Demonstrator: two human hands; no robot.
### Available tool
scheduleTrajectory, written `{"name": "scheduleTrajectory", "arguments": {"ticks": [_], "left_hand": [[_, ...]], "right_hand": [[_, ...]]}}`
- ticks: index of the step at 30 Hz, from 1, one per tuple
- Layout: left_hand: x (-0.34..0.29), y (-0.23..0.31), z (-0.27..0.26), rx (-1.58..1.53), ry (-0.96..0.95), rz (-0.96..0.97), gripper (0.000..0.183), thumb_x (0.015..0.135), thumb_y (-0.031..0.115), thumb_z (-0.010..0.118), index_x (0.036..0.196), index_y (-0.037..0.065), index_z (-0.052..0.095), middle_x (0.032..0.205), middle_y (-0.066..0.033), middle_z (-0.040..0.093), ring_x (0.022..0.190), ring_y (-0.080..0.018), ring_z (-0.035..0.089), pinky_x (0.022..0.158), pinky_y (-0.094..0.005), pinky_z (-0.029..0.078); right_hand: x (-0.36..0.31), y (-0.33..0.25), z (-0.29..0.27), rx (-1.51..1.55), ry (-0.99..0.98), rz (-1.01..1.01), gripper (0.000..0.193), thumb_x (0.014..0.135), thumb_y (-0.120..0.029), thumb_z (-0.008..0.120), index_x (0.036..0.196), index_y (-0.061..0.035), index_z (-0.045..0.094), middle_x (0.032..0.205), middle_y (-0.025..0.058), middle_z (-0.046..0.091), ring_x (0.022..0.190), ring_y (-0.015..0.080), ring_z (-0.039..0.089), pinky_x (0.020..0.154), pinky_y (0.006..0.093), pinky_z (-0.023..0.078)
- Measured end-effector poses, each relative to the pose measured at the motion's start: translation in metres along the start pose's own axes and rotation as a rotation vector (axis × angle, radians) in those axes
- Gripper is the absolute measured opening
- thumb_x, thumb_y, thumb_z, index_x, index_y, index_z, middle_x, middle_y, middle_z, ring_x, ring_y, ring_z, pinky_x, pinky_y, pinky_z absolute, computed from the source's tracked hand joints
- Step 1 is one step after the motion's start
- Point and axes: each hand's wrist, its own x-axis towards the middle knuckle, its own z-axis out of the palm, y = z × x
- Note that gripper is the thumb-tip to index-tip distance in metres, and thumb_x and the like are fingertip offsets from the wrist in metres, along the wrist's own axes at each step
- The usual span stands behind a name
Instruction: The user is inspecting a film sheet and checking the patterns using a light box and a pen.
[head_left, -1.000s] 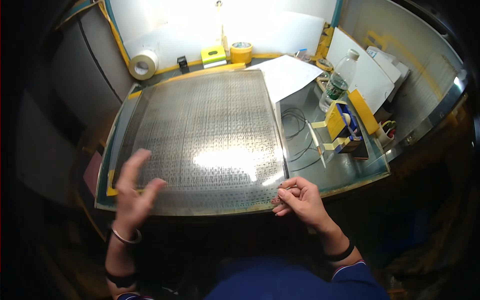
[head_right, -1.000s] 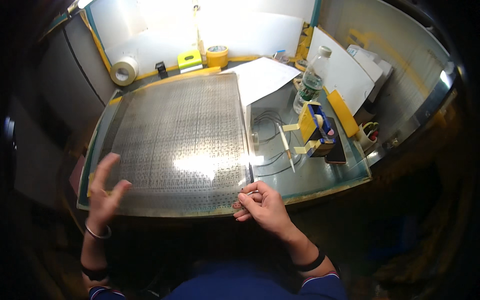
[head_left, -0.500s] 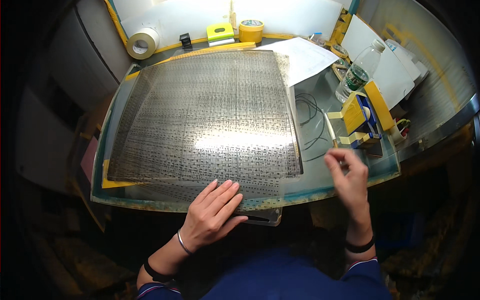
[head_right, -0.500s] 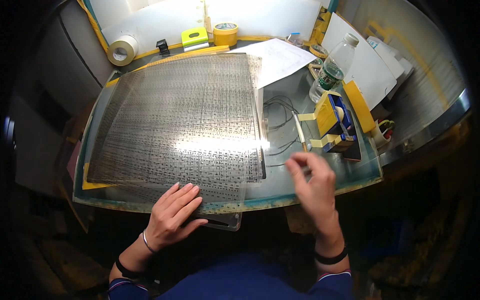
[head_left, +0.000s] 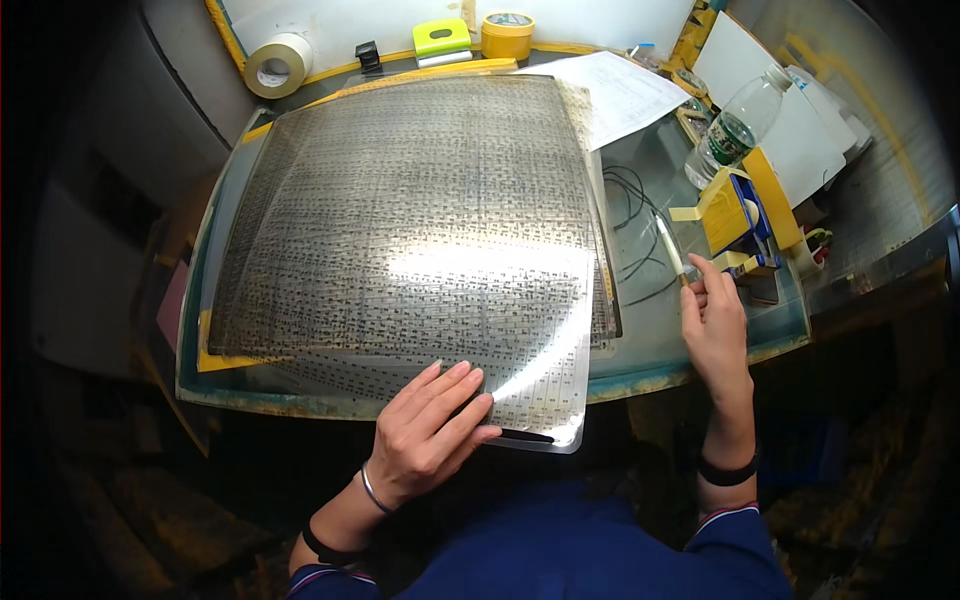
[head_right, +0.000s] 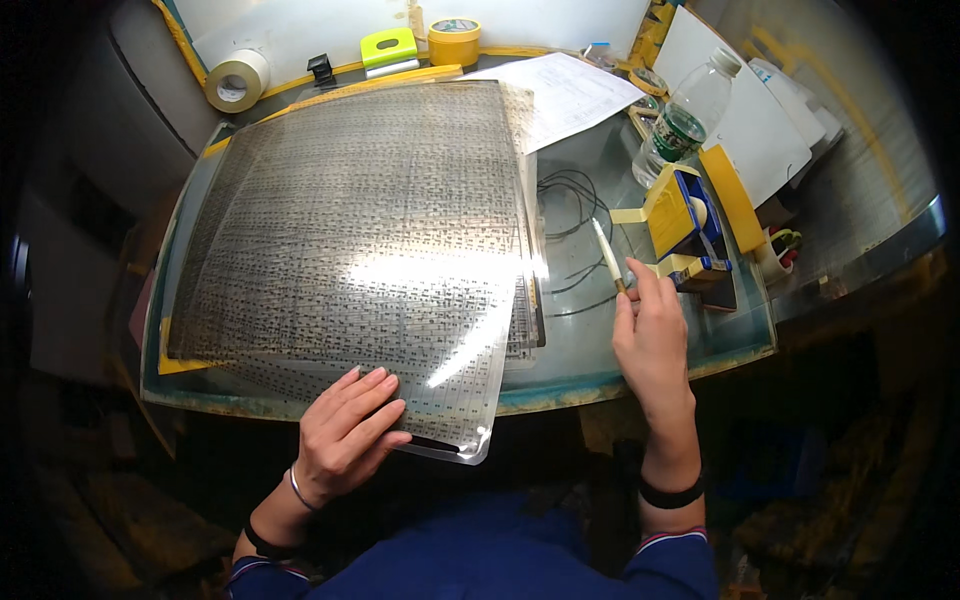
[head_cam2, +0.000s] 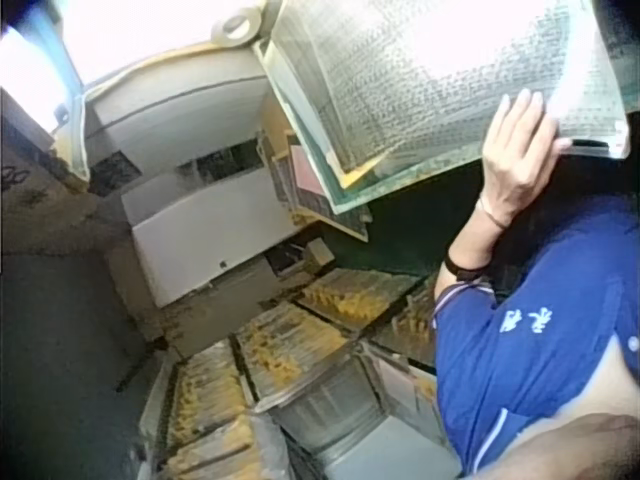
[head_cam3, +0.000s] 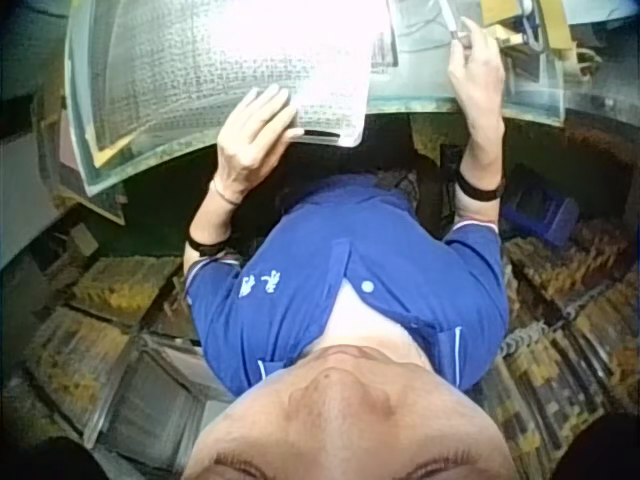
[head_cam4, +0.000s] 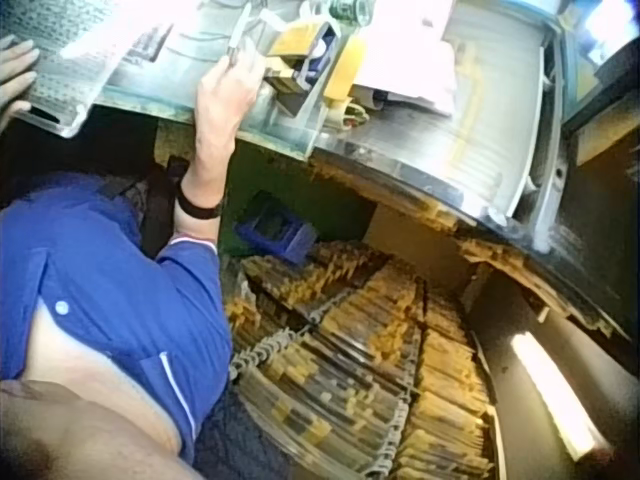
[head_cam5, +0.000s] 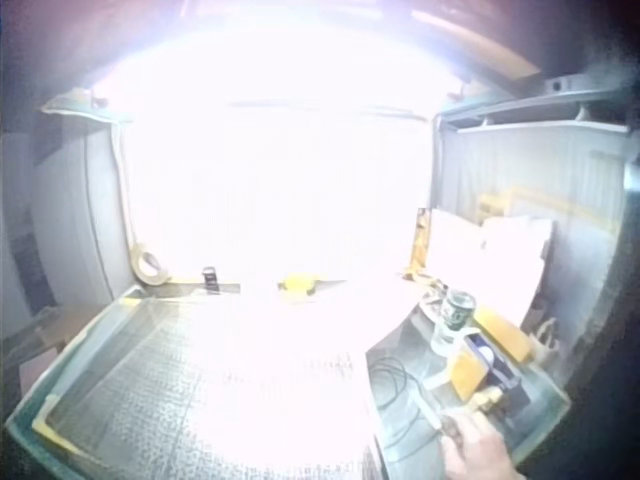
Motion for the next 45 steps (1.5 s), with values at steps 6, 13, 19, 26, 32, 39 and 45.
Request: {"name": "scheduleTrajectory", "arguments": {"ticks": [6,13,19,26,32,39,45], "left_hand": [[0.002,0.003,0.002,0.024,0.086,0.067,0.023,0.081,0.019,0.078,0.095,0.003,0.072,0.104,-0.0154,0.071,0.101,-0.0325,0.069,0.089,-0.0445,0.056],[0.0,0.003,0.001,0.094,0.125,0.165,0.02,0.079,0.018,0.079,0.092,0.003,0.073,0.098,-0.0128,0.072,0.095,-0.0284,0.071,0.086,-0.0415,0.058],[-0.005,0.006,0.001,0.114,0.092,0.209,0.019,0.081,0.019,0.079,0.091,0.004,0.072,0.099,-0.0111,0.073,0.098,-0.0245,0.071,0.087,-0.0379,0.058],[-0.006,0.007,0.004,0.102,0.096,0.206,0.021,0.078,0.02,0.08,0.089,0.004,0.073,0.097,-0.0107,0.072,0.094,-0.026,0.071,0.084,-0.0399,0.059],[-0.007,0.007,0.004,0.103,0.096,0.203,0.022,0.075,0.017,0.083,0.089,0.004,0.072,0.097,-0.0107,0.072,0.094,-0.026,0.071,0.084,-0.0396,0.059],[-0.008,0.005,0.005,0.123,0.093,0.181,0.023,0.073,0.011,0.082,0.092,0.004,0.071,0.099,-0.0115,0.072,0.095,-0.0268,0.07,0.085,-0.0402,0.058],[-0.005,0.004,0.002,0.154,0.123,0.155,0.018,0.076,0.007,0.078,0.092,0.003,0.071,0.099,-0.0124,0.072,0.095,-0.0273,0.07,0.086,-0.0397,0.057]], "right_hand": [[-0.013,0.019,0.002,0.603,0.16,0.131,0.028,0.096,-0.003,0.058,0.123,0.002,0.057,0.097,0.0082,0.062,0.083,0.014,0.065,0.074,0.0268,0.054],[-0.022,0.02,0.005,1.064,0.447,0.181,0.021,0.098,-0.008,0.06,0.116,0.0024,0.058,0.097,0.0079,0.066,0.083,0.0122,0.066,0.077,0.0261,0.055],[-0.028,0.018,-0.006,1.235,0.398,0.152,0.017,0.101,-0.019,0.057,0.107,-0.0028,0.059,0.096,0.0064,0.066,0.076,0.0101,0.062,0.069,0.0237,0.051],[-0.035,-0.014,-0.012,1.117,0.304,0.025,0.02,0.107,-0.027,0.042,0.102,-0.007,0.045,0.08,0.0149,0.066,0.052,0.0129,0.059,0.048,0.0238,0.05],[-0.039,-0.024,-0.015,1.151,0.281,0.097,0.028,0.109,-0.034,0.029,0.104,-0.0086,0.038,0.065,0.0153,0.063,0.038,0.0156,0.053,0.035,0.0218,0.044],[-0.037,-0.027,-0.013,1.261,0.305,0.241,0.026,0.107,-0.029,0.039,0.118,-0.0061,0.04,0.067,0.0081,0.057,0.041,0.0102,0.049,0.036,0.0198,0.041],[-0.039,-0.008,-0.012,1.334,0.038,0.216,0.021,0.099,-0.012,0.052,0.116,-0.0002,0.05,0.068,-0.0009,0.045,0.044,0.0031,0.037,0.035,0.0166,0.033]]}}
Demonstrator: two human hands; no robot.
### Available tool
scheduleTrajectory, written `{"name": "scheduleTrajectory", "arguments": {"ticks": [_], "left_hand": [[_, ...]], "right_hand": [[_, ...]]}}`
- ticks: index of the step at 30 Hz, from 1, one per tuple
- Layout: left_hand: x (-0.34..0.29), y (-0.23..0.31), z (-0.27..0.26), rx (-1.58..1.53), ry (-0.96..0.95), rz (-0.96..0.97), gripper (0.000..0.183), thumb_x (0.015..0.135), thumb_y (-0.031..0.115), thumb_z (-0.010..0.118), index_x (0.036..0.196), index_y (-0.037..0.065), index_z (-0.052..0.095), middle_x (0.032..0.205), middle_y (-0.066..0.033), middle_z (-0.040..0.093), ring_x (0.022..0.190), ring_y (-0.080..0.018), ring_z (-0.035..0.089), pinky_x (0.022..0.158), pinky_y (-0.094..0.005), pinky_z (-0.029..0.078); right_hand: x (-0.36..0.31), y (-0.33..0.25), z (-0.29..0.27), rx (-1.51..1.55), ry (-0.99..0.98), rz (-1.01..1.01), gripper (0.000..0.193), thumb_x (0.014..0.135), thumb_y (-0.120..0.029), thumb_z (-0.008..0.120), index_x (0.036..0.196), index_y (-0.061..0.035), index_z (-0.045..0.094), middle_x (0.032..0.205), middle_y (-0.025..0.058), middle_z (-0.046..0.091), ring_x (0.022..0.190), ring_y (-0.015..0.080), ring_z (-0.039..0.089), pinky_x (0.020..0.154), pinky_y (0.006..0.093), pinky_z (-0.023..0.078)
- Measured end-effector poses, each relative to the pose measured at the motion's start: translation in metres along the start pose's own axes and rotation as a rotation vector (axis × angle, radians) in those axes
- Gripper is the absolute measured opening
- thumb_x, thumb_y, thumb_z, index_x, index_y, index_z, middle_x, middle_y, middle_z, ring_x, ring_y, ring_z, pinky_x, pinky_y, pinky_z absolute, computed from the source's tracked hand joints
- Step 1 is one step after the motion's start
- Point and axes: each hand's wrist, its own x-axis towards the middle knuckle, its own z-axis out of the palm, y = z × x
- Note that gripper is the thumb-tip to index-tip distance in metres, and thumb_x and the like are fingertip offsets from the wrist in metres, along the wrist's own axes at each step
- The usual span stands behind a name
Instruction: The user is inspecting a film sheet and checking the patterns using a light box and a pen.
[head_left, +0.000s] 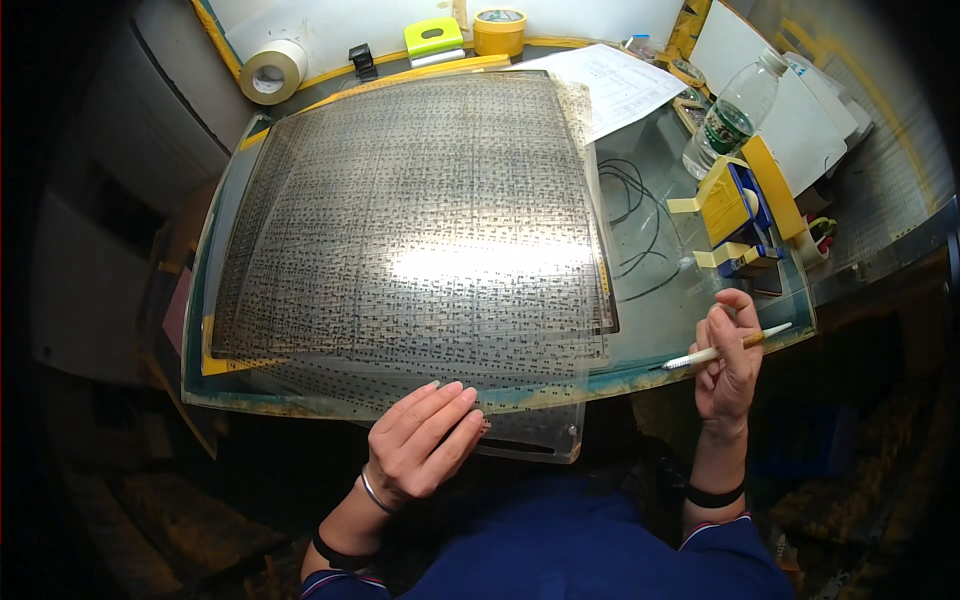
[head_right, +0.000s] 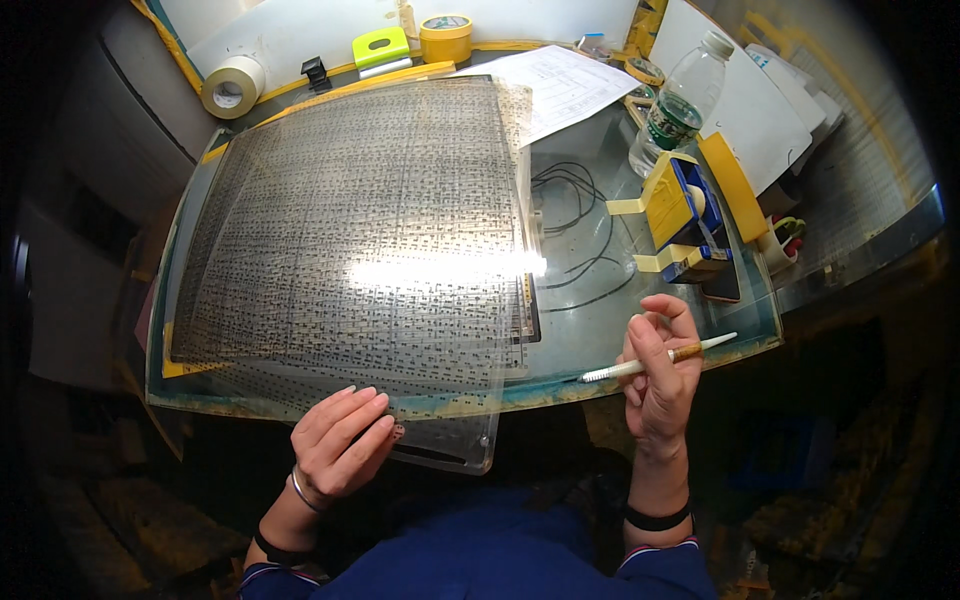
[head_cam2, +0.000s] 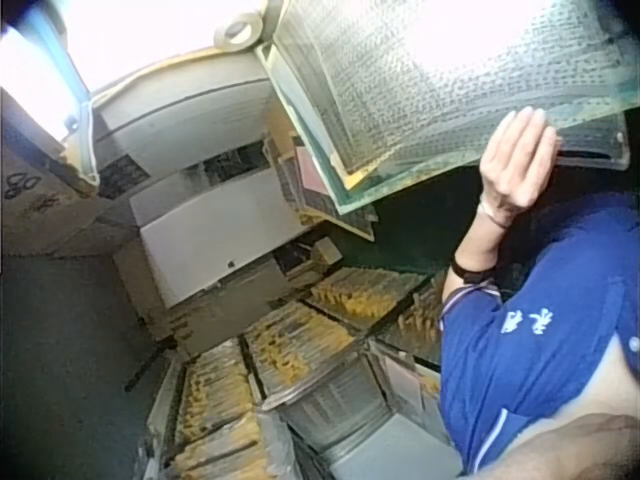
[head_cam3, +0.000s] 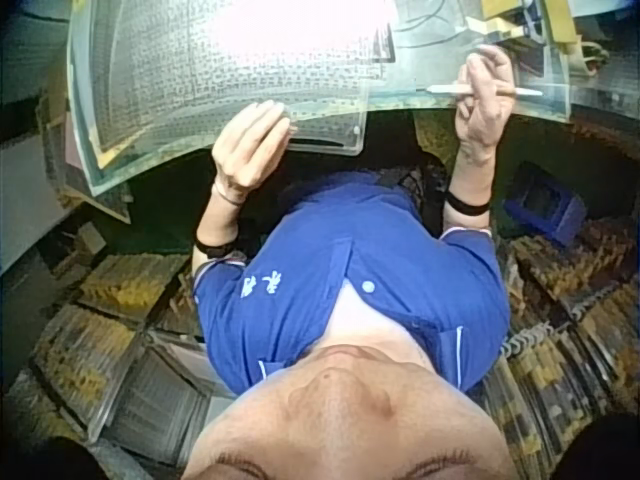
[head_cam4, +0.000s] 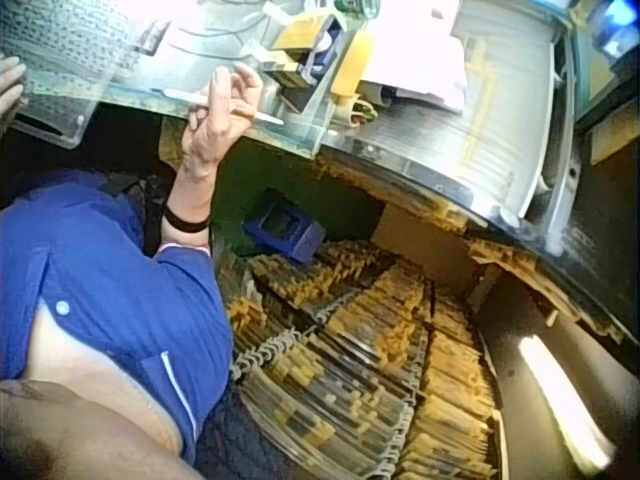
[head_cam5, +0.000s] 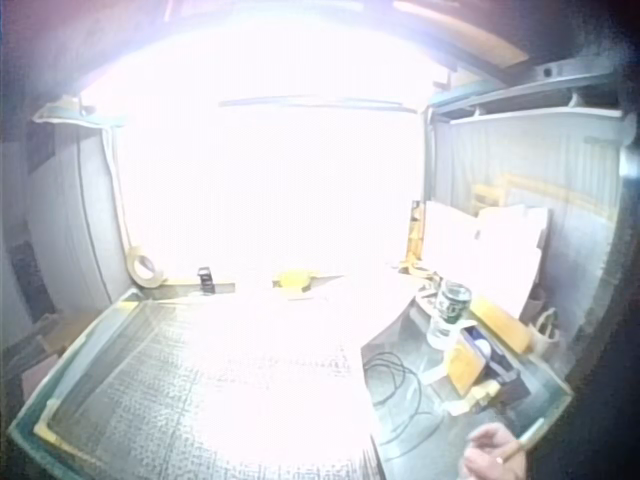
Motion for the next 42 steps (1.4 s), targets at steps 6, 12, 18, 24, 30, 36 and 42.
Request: {"name": "scheduleTrajectory", "arguments": {"ticks": [6,12,18,24,30,36,42], "left_hand": [[0.0,-0.002,0.001,0.006,0.027,-0.02,0.019,0.075,0.005,0.078,0.092,0.002,0.07,0.099,-0.0139,0.072,0.093,-0.0293,0.071,0.084,-0.0404,0.058],[0.002,-0.004,-0.002,0.021,0.026,-0.039,0.019,0.074,0.005,0.078,0.092,0.002,0.07,0.099,-0.0146,0.072,0.093,-0.03,0.071,0.084,-0.0404,0.058],[0.002,-0.006,-0.003,0.026,0.016,-0.041,0.021,0.074,0.005,0.078,0.092,0.001,0.07,0.1,-0.015,0.072,0.094,-0.0304,0.071,0.084,-0.0407,0.058],[0.003,-0.007,-0.008,0.026,0.04,-0.059,0.02,0.074,0.002,0.077,0.092,0.0,0.07,0.1,-0.0156,0.071,0.093,-0.0314,0.07,0.084,-0.0412,0.058],[0.025,-0.024,-0.025,0.029,0.156,-0.086,0.018,0.077,-0.002,0.074,0.094,-0.002,0.07,0.096,-0.017,0.072,0.088,-0.0313,0.071,0.077,-0.0376,0.059],[0.058,-0.032,-0.059,0.124,0.258,-0.063,0.02,0.076,-0.008,0.072,0.096,-0.004,0.07,0.096,-0.0188,0.071,0.089,-0.032,0.071,0.076,-0.0369,0.06],[0.038,-0.017,-0.042,0.161,0.099,0.072,0.015,0.077,-0.005,0.068,0.091,-0.001,0.072,0.094,-0.0152,0.072,0.087,-0.0277,0.072,0.077,-0.0351,0.061]], "right_hand": [[-0.002,-0.008,0.021,0.302,0.123,0.146,0.036,0.103,-0.025,0.036,0.114,0.0039,0.054,0.071,0.0016,0.041,0.055,0.0087,0.042,0.043,0.0204,0.037],[-0.005,0.002,0.0,0.012,-0.264,0.001,0.085,0.101,-0.063,0.013,0.102,0.0059,0.063,0.063,0.0026,0.045,0.051,0.0132,0.045,0.051,0.024,0.043],[-0.012,0.003,0.018,-0.373,-0.166,-0.117,0.064,0.1,-0.057,0.038,0.106,0.003,0.06,0.076,0.0112,0.067,0.065,0.017,0.065,0.065,0.0276,0.055],[-0.004,0.019,0.02,-0.798,-0.383,-0.417,0.027,0.076,-0.007,0.081,0.093,-0.0057,0.06,0.099,0.012,0.067,0.101,0.029,0.061,0.09,0.0399,0.048],[0.003,0.02,0.041,-0.983,-0.456,-0.553,0.046,0.064,-0.015,0.089,0.094,-0.0083,0.056,0.105,0.0109,0.062,0.104,0.0329,0.054,0.092,0.0417,0.043],[0.021,0.027,0.052,-1.119,-0.347,-0.623,0.045,0.066,-0.017,0.087,0.097,-0.0061,0.056,0.102,0.012,0.059,0.1,0.0339,0.053,0.088,0.0414,0.043],[0.02,0.036,0.048,-1.026,-0.202,-0.613,0.035,0.075,-0.014,0.082,0.098,-0.0044,0.057,0.101,0.0135,0.061,0.099,0.0322,0.057,0.088,0.0394,0.045]]}}
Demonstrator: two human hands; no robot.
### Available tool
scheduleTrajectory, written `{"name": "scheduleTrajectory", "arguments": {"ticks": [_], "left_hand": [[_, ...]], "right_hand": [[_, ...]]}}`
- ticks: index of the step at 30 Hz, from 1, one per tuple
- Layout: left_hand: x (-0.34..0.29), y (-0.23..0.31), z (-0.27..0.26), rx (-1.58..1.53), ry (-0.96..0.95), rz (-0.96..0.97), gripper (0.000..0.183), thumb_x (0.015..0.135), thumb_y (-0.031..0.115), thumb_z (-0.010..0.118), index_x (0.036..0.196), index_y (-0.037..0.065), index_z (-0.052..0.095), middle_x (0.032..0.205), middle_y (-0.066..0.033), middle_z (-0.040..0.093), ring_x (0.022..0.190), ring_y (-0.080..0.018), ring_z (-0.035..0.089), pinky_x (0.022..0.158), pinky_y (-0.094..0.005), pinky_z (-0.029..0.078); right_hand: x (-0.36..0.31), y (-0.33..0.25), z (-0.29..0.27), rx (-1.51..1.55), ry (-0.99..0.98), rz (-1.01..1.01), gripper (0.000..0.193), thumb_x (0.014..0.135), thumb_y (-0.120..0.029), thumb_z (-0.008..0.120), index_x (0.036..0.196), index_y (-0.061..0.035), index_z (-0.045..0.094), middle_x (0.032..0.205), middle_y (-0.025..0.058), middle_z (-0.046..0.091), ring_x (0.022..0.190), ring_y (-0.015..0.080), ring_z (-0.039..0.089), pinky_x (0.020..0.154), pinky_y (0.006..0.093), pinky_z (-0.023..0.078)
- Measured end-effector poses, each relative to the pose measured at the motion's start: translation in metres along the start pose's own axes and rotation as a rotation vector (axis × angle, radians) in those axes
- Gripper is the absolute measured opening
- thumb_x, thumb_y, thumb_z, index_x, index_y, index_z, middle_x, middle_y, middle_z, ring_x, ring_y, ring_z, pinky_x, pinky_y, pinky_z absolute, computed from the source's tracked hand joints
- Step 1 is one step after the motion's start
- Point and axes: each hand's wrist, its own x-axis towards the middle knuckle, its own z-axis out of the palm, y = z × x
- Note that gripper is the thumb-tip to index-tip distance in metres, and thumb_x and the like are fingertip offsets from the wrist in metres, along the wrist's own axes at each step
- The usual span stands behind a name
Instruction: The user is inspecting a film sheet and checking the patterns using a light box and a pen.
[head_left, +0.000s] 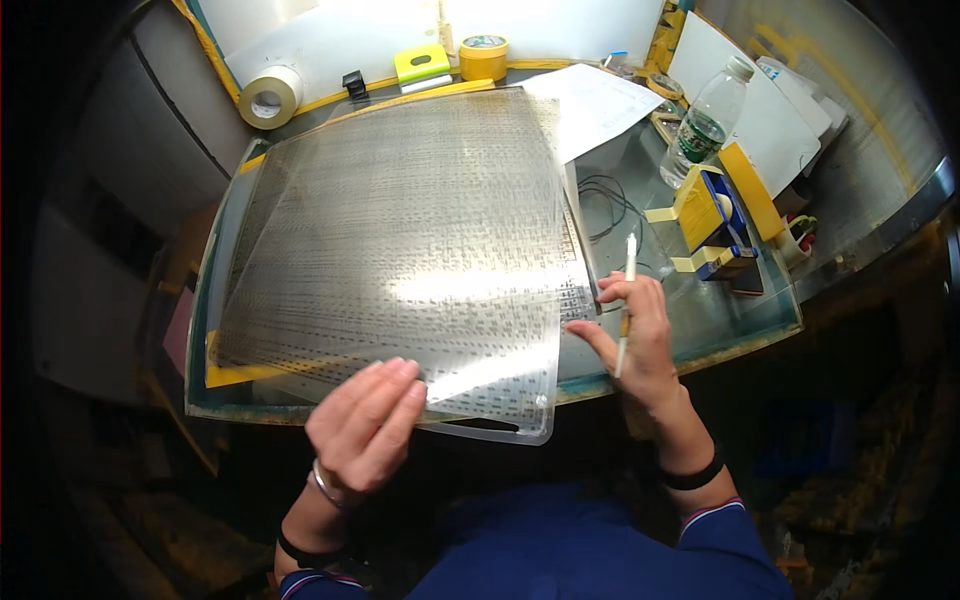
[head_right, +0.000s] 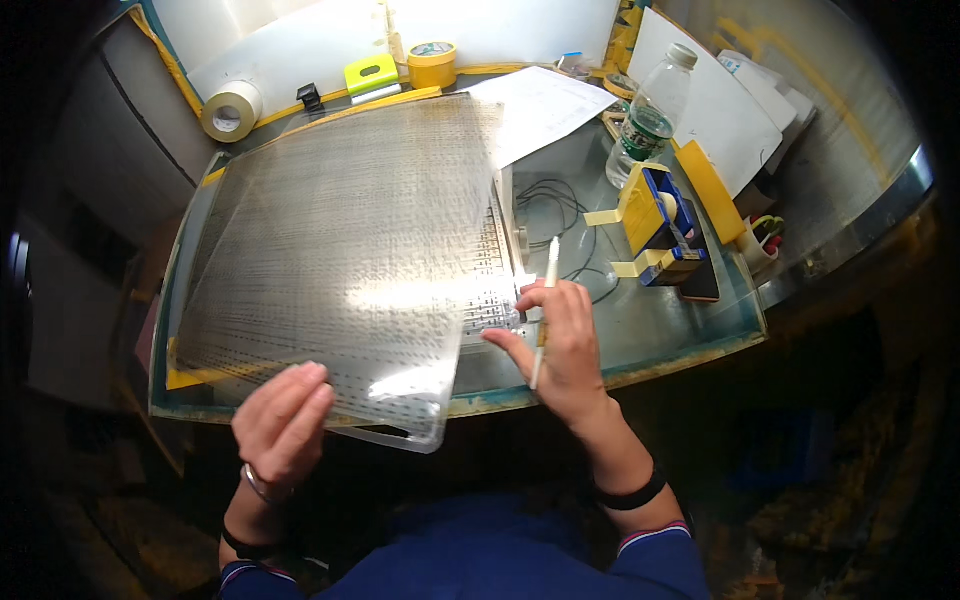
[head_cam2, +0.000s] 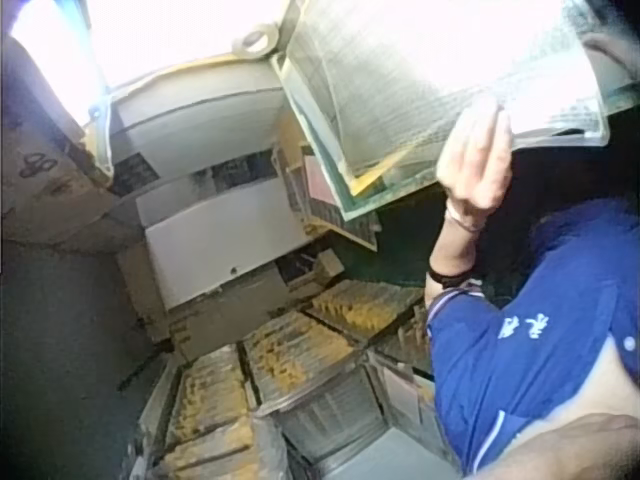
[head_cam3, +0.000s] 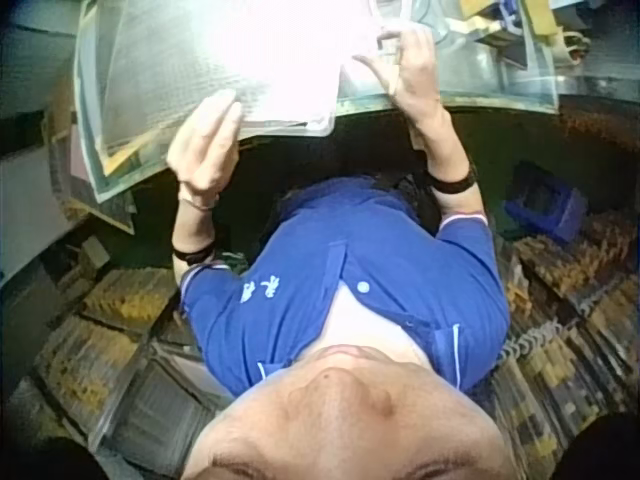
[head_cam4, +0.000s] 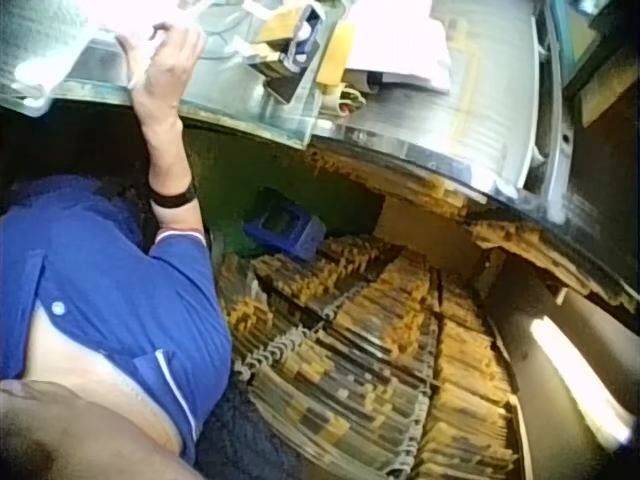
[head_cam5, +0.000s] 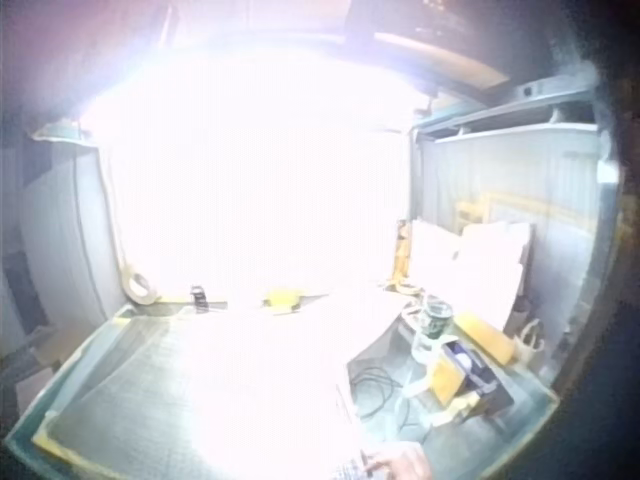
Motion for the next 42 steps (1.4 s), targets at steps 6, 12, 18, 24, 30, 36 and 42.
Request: {"name": "scheduleTrajectory", "arguments": {"ticks": [6,12,18,24,30,36,42], "left_hand": [[-0.034,0.005,0.008,-0.041,-0.075,0.04,0.015,0.076,-0.005,0.07,0.091,-0.001,0.071,0.093,-0.0144,0.072,0.085,-0.0274,0.072,0.078,-0.0368,0.061],[-0.039,0.005,0.013,-0.066,-0.13,0.047,0.012,0.079,0.0,0.067,0.09,-0.002,0.072,0.094,-0.0143,0.072,0.089,-0.0264,0.071,0.08,-0.0374,0.06],[-0.042,0.006,0.016,-0.077,-0.148,0.035,0.013,0.079,0.001,0.067,0.092,-0.001,0.072,0.096,-0.0145,0.072,0.09,-0.0268,0.071,0.081,-0.0375,0.06],[-0.04,0.007,0.016,-0.067,-0.165,0.002,0.015,0.08,0.001,0.066,0.093,0.001,0.072,0.098,-0.0146,0.072,0.091,-0.0275,0.071,0.082,-0.0382,0.059],[-0.042,0.005,0.014,-0.048,-0.163,-0.018,0.015,0.08,0.0,0.065,0.094,0.001,0.072,0.099,-0.0149,0.072,0.092,-0.0281,0.071,0.083,-0.0385,0.059],[-0.043,0.005,0.014,-0.054,-0.165,-0.01,0.015,0.08,0.001,0.066,0.094,0.001,0.072,0.099,-0.0147,0.072,0.092,-0.028,0.071,0.083,-0.0387,0.059],[-0.041,0.004,0.013,-0.055,-0.181,-0.018,0.016,0.078,-0.001,0.067,0.094,0.001,0.071,0.099,-0.0144,0.072,0.091,-0.0283,0.071,0.083,-0.0389,0.059]], "right_hand": [[-0.011,0.008,-0.007,0.31,0.073,0.239,0.012,0.092,-0.008,0.067,0.094,-0.0012,0.057,0.098,0.0141,0.065,0.094,0.0242,0.064,0.086,0.0335,0.048],[-0.012,0.008,-0.01,0.306,-0.002,0.143,0.022,0.081,-0.006,0.077,0.091,-0.0028,0.058,0.097,0.014,0.066,0.096,0.0265,0.064,0.088,0.0349,0.049],[-0.003,0.002,-0.012,0.194,-0.146,-0.045,0.046,0.063,-0.011,0.089,0.097,-0.0066,0.058,0.106,0.0136,0.065,0.104,0.0311,0.058,0.092,0.0396,0.046],[-0.003,0.004,-0.012,0.169,-0.185,-0.048,0.051,0.062,-0.013,0.089,0.101,-0.0068,0.056,0.111,0.0137,0.063,0.106,0.0325,0.056,0.094,0.0403,0.044],[-0.004,0.005,-0.011,0.17,-0.196,-0.04,0.05,0.063,-0.013,0.089,0.1,-0.0063,0.056,0.111,0.014,0.063,0.106,0.033,0.056,0.093,0.0405,0.044],[-0.003,0.004,-0.011,0.168,-0.195,-0.055,0.049,0.064,-0.014,0.089,0.1,-0.0061,0.056,0.11,0.014,0.064,0.104,0.0328,0.057,0.092,0.0404,0.045],[-0.003,0.005,-0.011,0.175,-0.196,-0.048,0.048,0.065,-0.014,0.088,0.1,-0.006,0.056,0.11,0.014,0.064,0.103,0.0323,0.057,0.092,0.0399,0.045]]}}
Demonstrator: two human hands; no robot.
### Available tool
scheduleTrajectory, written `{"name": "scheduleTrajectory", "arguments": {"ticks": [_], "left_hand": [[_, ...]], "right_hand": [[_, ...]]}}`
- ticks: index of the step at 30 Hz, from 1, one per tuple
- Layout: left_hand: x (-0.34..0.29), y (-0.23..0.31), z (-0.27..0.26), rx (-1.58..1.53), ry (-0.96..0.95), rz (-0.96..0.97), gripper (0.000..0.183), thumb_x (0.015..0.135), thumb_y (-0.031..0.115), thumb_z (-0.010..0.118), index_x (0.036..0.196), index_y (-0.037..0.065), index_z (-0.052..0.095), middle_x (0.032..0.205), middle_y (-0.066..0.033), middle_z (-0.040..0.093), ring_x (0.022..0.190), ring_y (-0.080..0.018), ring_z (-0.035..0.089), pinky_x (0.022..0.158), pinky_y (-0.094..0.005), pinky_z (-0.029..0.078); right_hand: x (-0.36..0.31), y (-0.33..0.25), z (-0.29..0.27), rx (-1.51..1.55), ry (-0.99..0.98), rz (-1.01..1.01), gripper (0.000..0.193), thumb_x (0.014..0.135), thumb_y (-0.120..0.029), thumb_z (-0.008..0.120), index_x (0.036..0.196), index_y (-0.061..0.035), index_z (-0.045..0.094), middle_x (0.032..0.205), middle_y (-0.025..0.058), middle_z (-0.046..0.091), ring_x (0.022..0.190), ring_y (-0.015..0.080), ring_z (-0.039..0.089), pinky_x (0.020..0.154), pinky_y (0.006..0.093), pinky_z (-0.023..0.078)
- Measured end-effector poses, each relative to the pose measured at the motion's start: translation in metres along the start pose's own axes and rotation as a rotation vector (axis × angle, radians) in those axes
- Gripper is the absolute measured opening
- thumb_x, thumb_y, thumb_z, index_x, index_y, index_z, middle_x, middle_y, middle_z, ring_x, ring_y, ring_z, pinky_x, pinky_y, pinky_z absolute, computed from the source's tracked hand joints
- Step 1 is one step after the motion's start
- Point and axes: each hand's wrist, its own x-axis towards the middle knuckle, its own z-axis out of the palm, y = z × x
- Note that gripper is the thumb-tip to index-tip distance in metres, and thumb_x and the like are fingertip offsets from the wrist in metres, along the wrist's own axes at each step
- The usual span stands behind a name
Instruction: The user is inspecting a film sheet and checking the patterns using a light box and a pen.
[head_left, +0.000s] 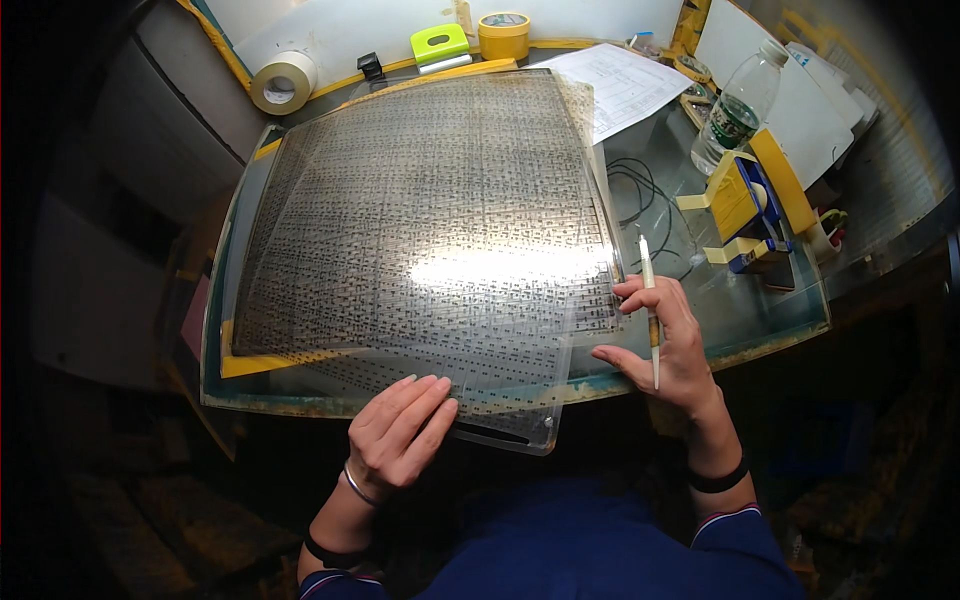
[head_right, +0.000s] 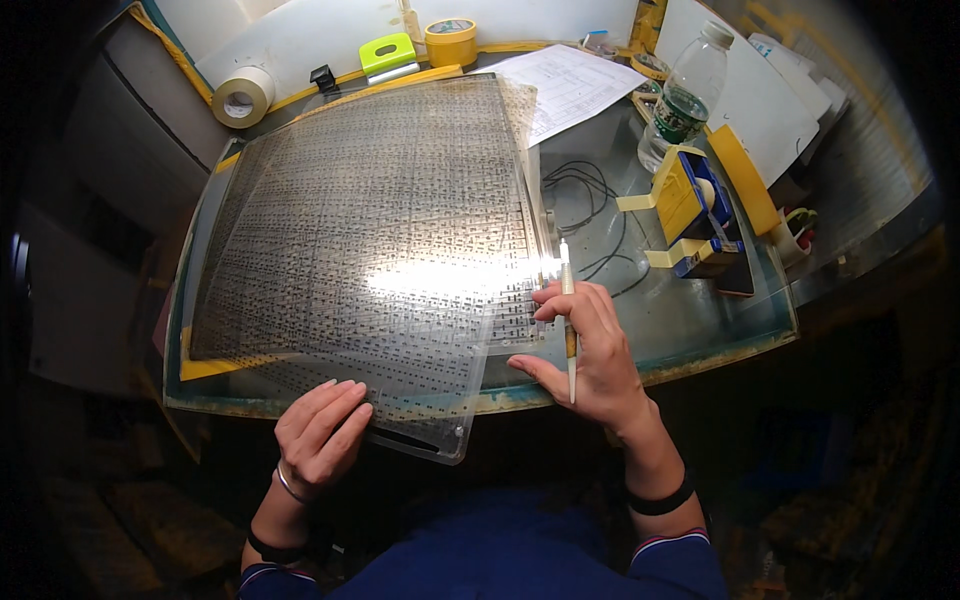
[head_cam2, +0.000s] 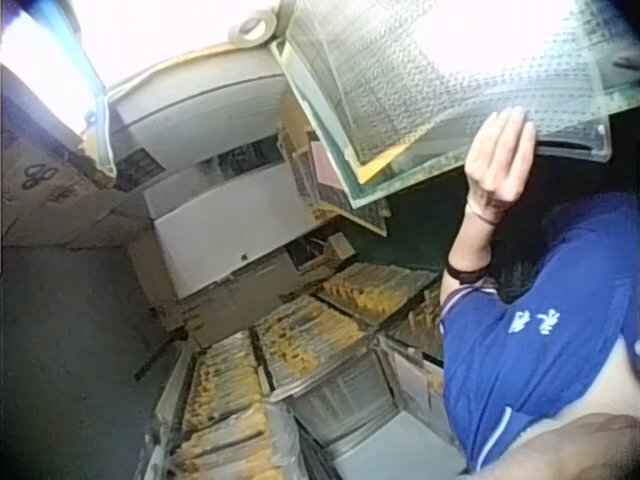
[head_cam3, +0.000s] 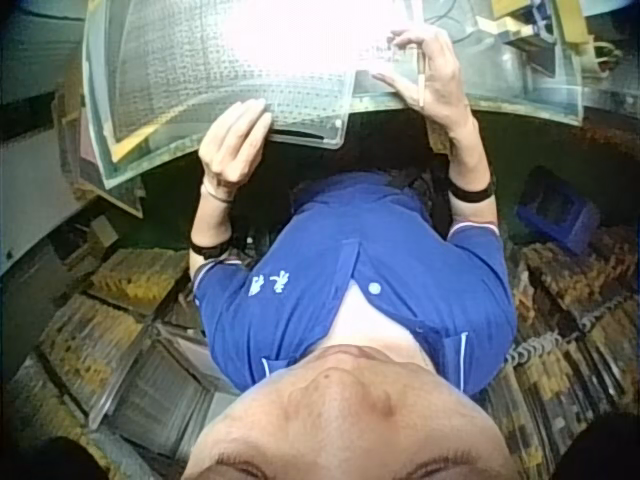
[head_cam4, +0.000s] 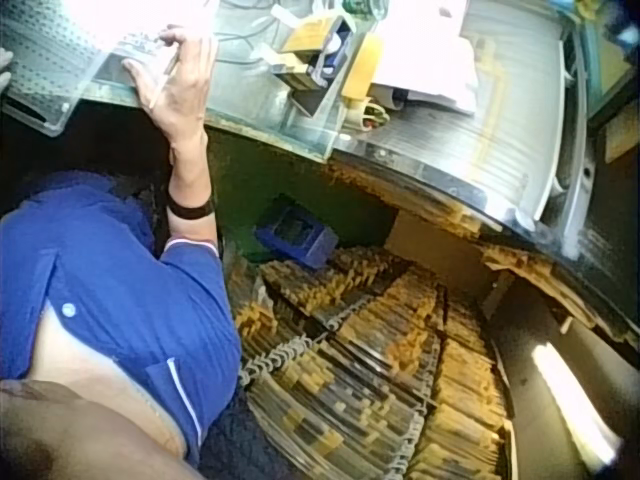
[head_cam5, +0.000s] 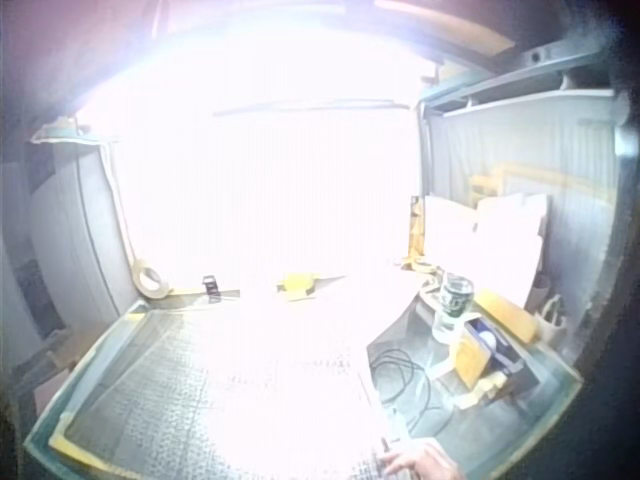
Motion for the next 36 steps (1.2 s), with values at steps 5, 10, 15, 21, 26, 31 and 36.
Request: {"name": "scheduleTrajectory", "arguments": {"ticks": [5,10,15,21,26,31,36], "left_hand": [[0.001,-0.001,-0.002,0.004,-0.007,-0.007,0.017,0.075,-0.004,0.068,0.092,0.002,0.071,0.099,-0.0143,0.072,0.091,-0.0291,0.071,0.083,-0.0402,0.059],[0.001,-0.003,-0.002,0.015,-0.009,-0.007,0.017,0.075,-0.004,0.068,0.091,0.001,0.071,0.099,-0.0144,0.072,0.091,-0.0293,0.071,0.083,-0.0404,0.059],[-0.001,-0.006,-0.005,0.048,-0.014,-0.021,0.017,0.076,-0.003,0.067,0.092,0.001,0.071,0.099,-0.015,0.071,0.092,-0.0297,0.07,0.084,-0.0409,0.059],[-0.002,-0.01,-0.007,0.057,-0.018,-0.037,0.017,0.076,-0.003,0.069,0.093,0.001,0.071,0.101,-0.0152,0.071,0.093,-0.0303,0.07,0.084,-0.0415,0.059],[-0.001,-0.011,-0.009,0.061,-0.017,-0.042,0.017,0.076,-0.003,0.071,0.093,0.001,0.071,0.101,-0.0151,0.071,0.093,-0.0302,0.07,0.084,-0.0415,0.058],[-0.002,-0.012,-0.008,0.083,-0.012,-0.036,0.016,0.079,-0.001,0.066,0.094,0.002,0.072,0.101,-0.0146,0.072,0.094,-0.0286,0.07,0.085,-0.0401,0.058],[-0.003,-0.014,-0.007,0.105,-0.008,-0.038,0.016,0.081,0.0,0.064,0.094,0.002,0.073,0.102,-0.0146,0.072,0.095,-0.0281,0.07,0.085,-0.0395,0.058]], "right_hand": [[0.0,0.0,0.0,0.002,-0.003,0.006,0.048,0.065,-0.014,0.088,0.1,-0.0058,0.056,0.11,0.0141,0.064,0.103,0.0323,0.057,0.091,0.0398,0.045],[0.0,0.0,0.0,0.009,-0.005,0.012,0.047,0.065,-0.013,0.088,0.099,-0.0057,0.056,0.11,0.014,0.064,0.103,0.0324,0.057,0.091,0.0398,0.045],[0.001,-0.001,0.0,0.019,-0.005,0.015,0.047,0.066,-0.012,0.088,0.099,-0.0056,0.056,0.11,0.0139,0.064,0.103,0.0325,0.058,0.091,0.0399,0.046],[0.0,-0.001,0.0,0.012,-0.013,0.024,0.046,0.066,-0.012,0.088,0.099,-0.0054,0.056,0.11,0.0141,0.064,0.104,0.0328,0.058,0.091,0.0401,0.046],[0.0,-0.002,-0.001,0.015,-0.011,0.025,0.046,0.066,-0.012,0.088,0.099,-0.0055,0.057,0.109,0.0141,0.065,0.104,0.0328,0.058,0.091,0.0399,0.046],[0.0,-0.001,0.0,0.012,-0.015,0.027,0.047,0.065,-0.012,0.088,0.1,-0.0058,0.057,0.109,0.0141,0.065,0.103,0.0324,0.058,0.091,0.0397,0.046],[0.0,-0.001,-0.001,0.013,-0.016,0.027,0.047,0.065,-0.012,0.088,0.1,-0.0059,0.057,0.109,0.0138,0.065,0.103,0.0319,0.058,0.091,0.0393,0.046]]}}
